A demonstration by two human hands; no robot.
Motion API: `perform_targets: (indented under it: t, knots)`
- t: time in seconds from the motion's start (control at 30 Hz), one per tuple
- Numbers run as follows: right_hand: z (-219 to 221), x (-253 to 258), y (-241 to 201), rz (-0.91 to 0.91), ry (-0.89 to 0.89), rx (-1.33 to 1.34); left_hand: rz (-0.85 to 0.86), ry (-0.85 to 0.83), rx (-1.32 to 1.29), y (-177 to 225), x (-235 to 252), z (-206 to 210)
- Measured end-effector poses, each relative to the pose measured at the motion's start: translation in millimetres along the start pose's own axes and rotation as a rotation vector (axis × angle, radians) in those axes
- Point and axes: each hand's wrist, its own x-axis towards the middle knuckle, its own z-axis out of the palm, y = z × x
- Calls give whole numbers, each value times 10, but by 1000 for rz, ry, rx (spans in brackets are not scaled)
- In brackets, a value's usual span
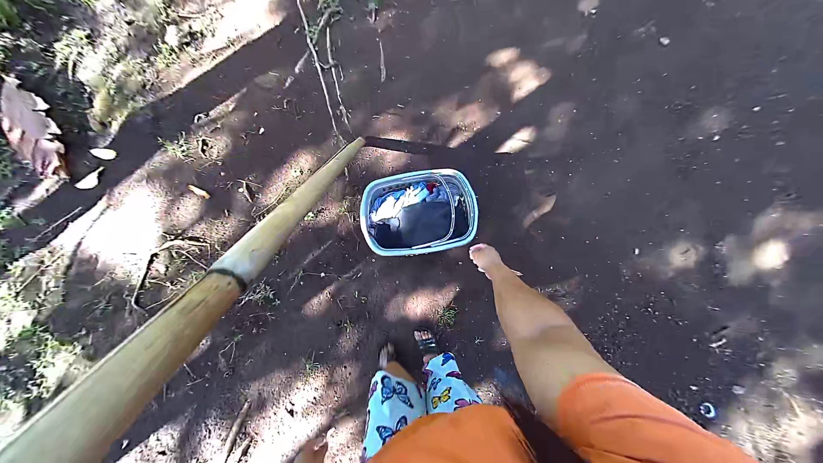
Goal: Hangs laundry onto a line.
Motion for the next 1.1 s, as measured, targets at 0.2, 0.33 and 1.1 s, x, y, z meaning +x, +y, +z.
perform_targets:
  t: [0.2, 0.33, 1.1]
  knots:
    - [-145, 509, -361, -45, 62, 33, 280, -59, 9, 2363, 686, -203]
    - [-251, 930, -520, -1, 41, 35, 501, -244, -98, 4529, 914, 89]
    - [-460, 1858, -805, 100, 61, 356, 375, -365, -448, 7163, 1409, 1015]
